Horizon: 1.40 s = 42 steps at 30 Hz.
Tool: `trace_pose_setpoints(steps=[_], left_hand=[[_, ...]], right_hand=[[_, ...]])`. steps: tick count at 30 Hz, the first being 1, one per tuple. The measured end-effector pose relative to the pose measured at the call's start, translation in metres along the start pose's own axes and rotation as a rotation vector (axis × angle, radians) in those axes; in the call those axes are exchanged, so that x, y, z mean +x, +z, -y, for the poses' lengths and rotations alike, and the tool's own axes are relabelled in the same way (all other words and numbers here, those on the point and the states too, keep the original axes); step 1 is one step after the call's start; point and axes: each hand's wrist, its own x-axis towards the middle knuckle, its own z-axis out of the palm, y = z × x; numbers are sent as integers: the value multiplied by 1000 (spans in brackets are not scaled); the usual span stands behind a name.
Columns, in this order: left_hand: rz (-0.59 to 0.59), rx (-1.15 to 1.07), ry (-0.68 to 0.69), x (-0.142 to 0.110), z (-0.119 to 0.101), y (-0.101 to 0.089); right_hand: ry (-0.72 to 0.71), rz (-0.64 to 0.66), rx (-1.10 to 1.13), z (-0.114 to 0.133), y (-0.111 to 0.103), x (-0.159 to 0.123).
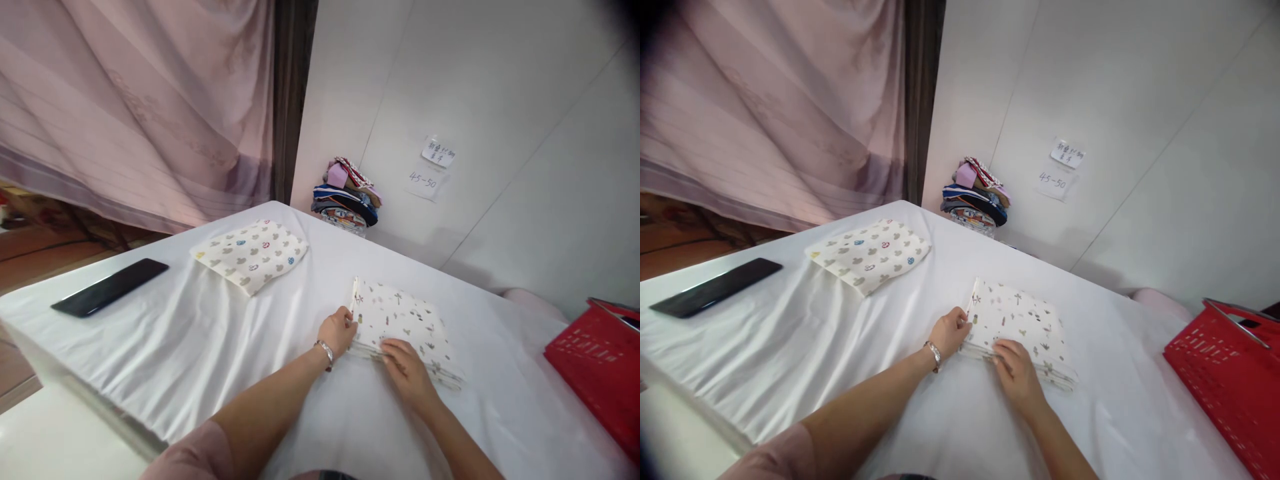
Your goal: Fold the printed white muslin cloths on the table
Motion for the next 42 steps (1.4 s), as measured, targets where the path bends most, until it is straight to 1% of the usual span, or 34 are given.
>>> trace_pose_setpoints(steps=[2,4,5,6,8,9,10,11,12,14,16,18,20,22,23,24,25,26,28,29,30,32,33,34,35,37,40,42], left_hand=[[-22,21,16,-1,0,1],[-66,47,38,-2,0,2],[-82,65,46,-3,0,2],[-85,82,50,-3,-1,2],[-61,112,49,-2,-2,1],[-47,122,47,-2,-2,0],[-36,129,48,-1,-3,-1],[-31,135,51,-1,-4,-3],[-32,139,56,-1,-5,-4],[-28,136,68,-3,-7,-4],[22,113,92,-11,-11,1],[154,65,169,-26,-17,10],[346,-4,308,-42,-23,20],[515,-57,446,-55,-28,28],[561,-68,488,-59,-29,29],[573,-68,507,-60,-29,30],[551,-54,505,-58,-28,29],[502,-28,483,-55,-27,27],[374,45,403,-44,-24,22],[317,84,360,-39,-22,19],[274,117,325,-34,-21,17],[208,155,295,-26,-18,12],[182,167,295,-23,-16,10],[158,179,294,-21,-15,9],[135,191,289,-19,-14,7],[96,212,256,-14,-12,2],[64,244,162,-3,-12,-4],[89,282,125,7,-14,-5]], right_hand=[[96,-69,-51,-23,-16,-1],[269,-143,-156,-55,-35,-2],[375,-140,-222,-72,-44,-3],[509,-124,-274,-88,-52,-5],[787,-26,-255,-113,-62,-7],[882,16,-220,-122,-64,-9],[937,46,-182,-127,-64,-10],[948,54,-154,-130,-63,-11],[925,47,-138,-132,-61,-11],[846,20,-119,-134,-61,-10],[764,-17,-99,-140,-68,-8],[705,-63,-108,-151,-83,-5],[686,-121,-159,-163,-97,-2],[682,-174,-208,-168,-104,2],[672,-196,-223,-166,-103,3],[656,-208,-230,-160,-99,4],[634,-215,-225,-150,-93,6],[609,-209,-209,-136,-85,6],[537,-187,-136,-100,-67,4],[484,-148,-90,-79,-58,2],[449,-144,-75,-58,-51,-3],[344,-81,-84,-18,-38,-15],[287,-38,-113,-2,-32,-23],[243,-22,-158,11,-27,-32],[201,3,-205,20,-23,-40],[133,33,-304,29,-15,-55],[64,49,-404,27,-9,-68],[46,50,-422,24,-8,-71]])
